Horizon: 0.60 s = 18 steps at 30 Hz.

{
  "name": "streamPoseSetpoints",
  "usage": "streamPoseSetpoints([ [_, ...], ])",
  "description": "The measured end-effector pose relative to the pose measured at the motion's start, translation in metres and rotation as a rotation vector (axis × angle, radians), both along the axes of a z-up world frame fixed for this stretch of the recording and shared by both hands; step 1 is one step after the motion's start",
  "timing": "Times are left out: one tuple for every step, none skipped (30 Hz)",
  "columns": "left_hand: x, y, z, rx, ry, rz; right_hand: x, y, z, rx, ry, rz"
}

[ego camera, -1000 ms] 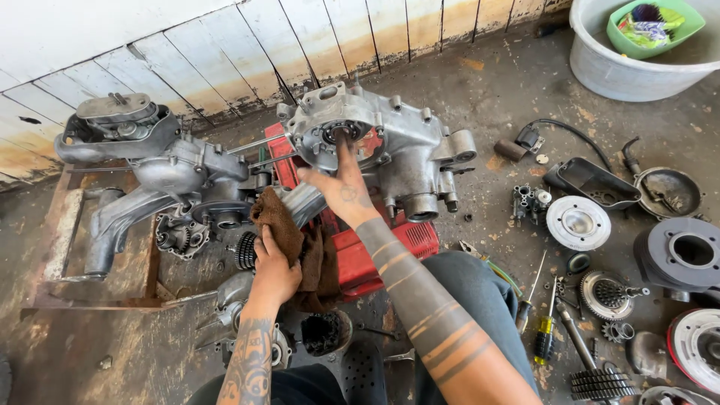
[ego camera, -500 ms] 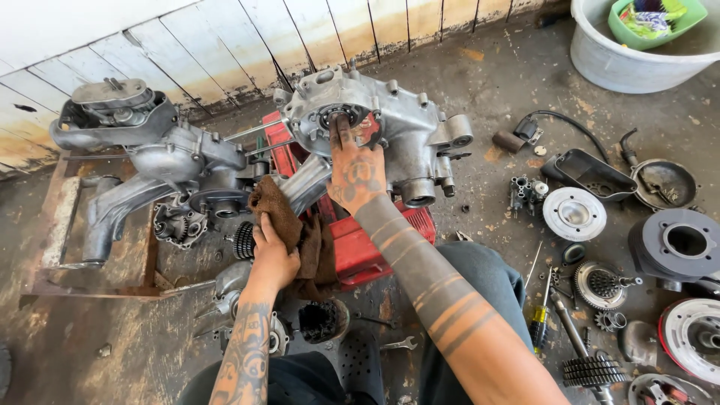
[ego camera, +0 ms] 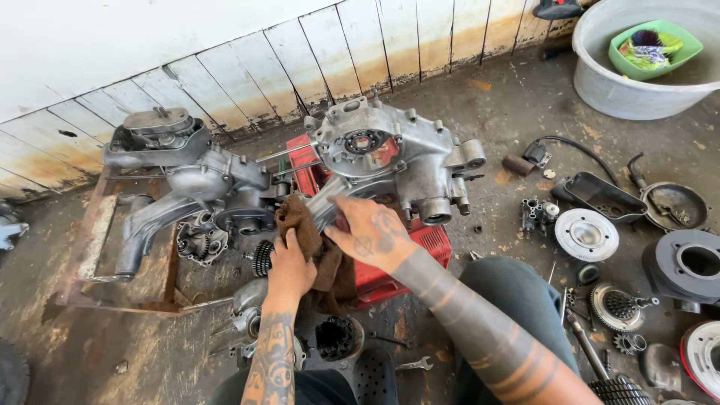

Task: Cleaning and inspecting motorcycle engine components using a rag and a screwdriver

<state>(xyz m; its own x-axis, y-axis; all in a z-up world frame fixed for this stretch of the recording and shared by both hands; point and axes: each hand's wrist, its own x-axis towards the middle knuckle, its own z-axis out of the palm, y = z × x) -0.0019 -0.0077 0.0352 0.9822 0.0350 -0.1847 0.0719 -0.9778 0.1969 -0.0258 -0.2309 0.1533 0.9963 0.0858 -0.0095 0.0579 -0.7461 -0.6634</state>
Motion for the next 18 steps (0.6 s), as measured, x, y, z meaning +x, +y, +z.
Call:
streamPoseSetpoints([
  [0.004,0.005,0.005,-0.003,-0.001,-0.003,-0.004,-0.005,-0.002,-0.003,-0.001,-0.003],
  [0.006,0.009,0.009,-0.054,-0.09,0.012,-0.008,-0.011,-0.005,-0.094,0.015,0.052],
  [0.009,0.014,0.013,-0.105,-0.178,0.028,-0.013,-0.016,-0.008,-0.185,0.032,0.107],
  [0.002,0.008,0.03,-0.111,-0.177,0.029,-0.019,-0.026,0.0,-0.191,0.034,0.108],
  [-0.004,0.002,0.047,-0.188,-0.301,0.058,-0.025,-0.036,0.009,-0.193,0.02,0.112],
  [-0.011,-0.003,0.064,-0.263,-0.427,0.092,-0.031,-0.044,0.017,-0.196,0.007,0.12],
  [-0.008,-0.004,0.054,-0.267,-0.426,0.099,-0.035,-0.052,0.021,-0.201,0.008,0.126],
  [-0.005,-0.005,0.046,-0.215,-0.4,0.018,-0.039,-0.061,0.027,-0.229,0.043,0.07],
  [-0.002,-0.006,0.038,-0.163,-0.374,-0.062,-0.043,-0.069,0.033,-0.256,0.077,0.014],
  [-0.003,-0.007,0.034,-0.168,-0.374,-0.054,-0.044,-0.081,0.033,-0.263,0.077,0.021],
  [-0.004,-0.007,0.028,-0.223,-0.277,-0.052,-0.044,-0.093,0.033,-0.252,0.086,-0.055],
  [-0.006,-0.009,0.022,-0.282,-0.177,-0.047,-0.045,-0.105,0.033,-0.245,0.096,-0.128],
  [-0.001,-0.007,0.022,-0.291,-0.175,-0.036,-0.047,-0.112,0.042,-0.256,0.098,-0.118],
  [0.0,-0.005,0.019,-0.268,-0.139,-0.016,-0.052,-0.119,0.049,-0.21,0.076,-0.179],
  [0.0,-0.004,0.016,-0.245,-0.102,0.002,-0.058,-0.127,0.055,-0.164,0.053,-0.241],
  [-0.004,-0.007,0.02,-0.256,-0.094,0.008,-0.058,-0.135,0.052,-0.176,0.06,-0.236],
  [-0.009,-0.009,0.024,-0.186,-0.058,0.038,-0.059,-0.143,0.049,-0.121,0.035,-0.264],
  [-0.013,-0.011,0.03,-0.118,-0.023,0.069,-0.059,-0.151,0.047,-0.067,0.008,-0.291],
])
